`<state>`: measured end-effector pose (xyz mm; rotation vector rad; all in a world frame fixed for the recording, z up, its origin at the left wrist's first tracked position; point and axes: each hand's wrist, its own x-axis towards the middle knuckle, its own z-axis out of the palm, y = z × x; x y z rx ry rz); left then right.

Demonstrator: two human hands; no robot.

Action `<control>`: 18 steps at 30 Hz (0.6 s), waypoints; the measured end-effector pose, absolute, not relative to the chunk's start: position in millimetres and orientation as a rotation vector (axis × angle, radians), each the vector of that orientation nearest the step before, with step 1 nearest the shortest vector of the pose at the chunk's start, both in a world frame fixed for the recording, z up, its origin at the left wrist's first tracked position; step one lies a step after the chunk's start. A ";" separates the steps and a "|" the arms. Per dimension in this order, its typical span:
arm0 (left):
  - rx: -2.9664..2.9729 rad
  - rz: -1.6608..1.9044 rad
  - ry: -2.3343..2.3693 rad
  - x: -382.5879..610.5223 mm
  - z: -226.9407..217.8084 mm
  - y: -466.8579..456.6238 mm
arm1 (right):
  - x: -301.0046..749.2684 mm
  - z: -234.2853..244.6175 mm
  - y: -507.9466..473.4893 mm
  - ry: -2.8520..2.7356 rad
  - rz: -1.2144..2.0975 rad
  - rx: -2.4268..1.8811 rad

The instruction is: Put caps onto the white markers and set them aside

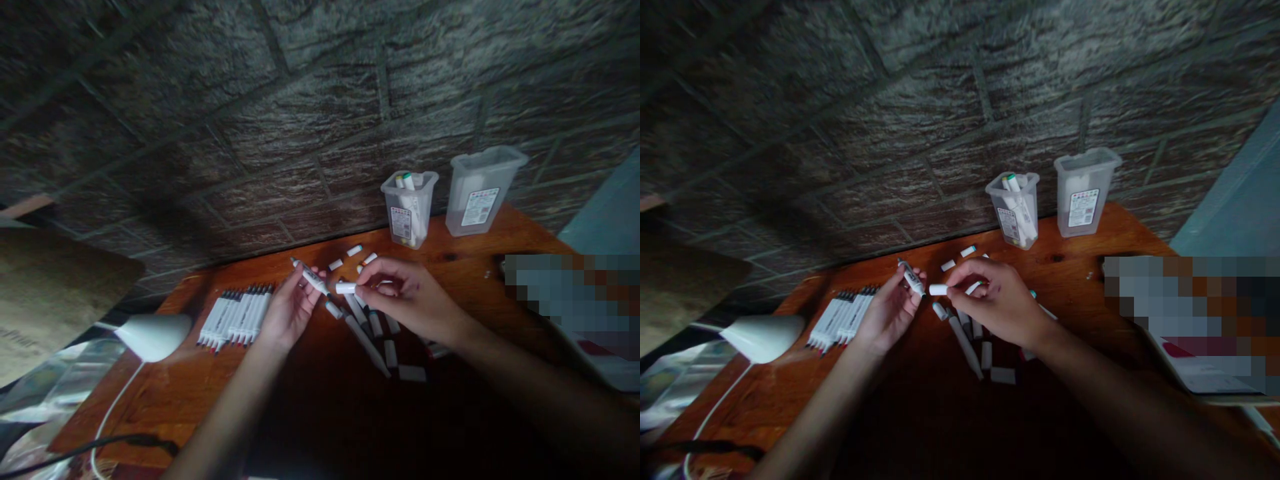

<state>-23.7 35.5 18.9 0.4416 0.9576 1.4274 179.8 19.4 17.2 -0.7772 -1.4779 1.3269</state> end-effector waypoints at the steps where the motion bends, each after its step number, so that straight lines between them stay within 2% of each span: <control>1: 0.441 1.447 0.957 -24.1 20.0 35.3 | 179.5 17.3 19.0 -1.477 1.327 -0.777; 18: 0.664 1.502 0.916 -26.3 18.4 30.2 | 165.7 -4.1 14.2 -1.615 1.215 -0.745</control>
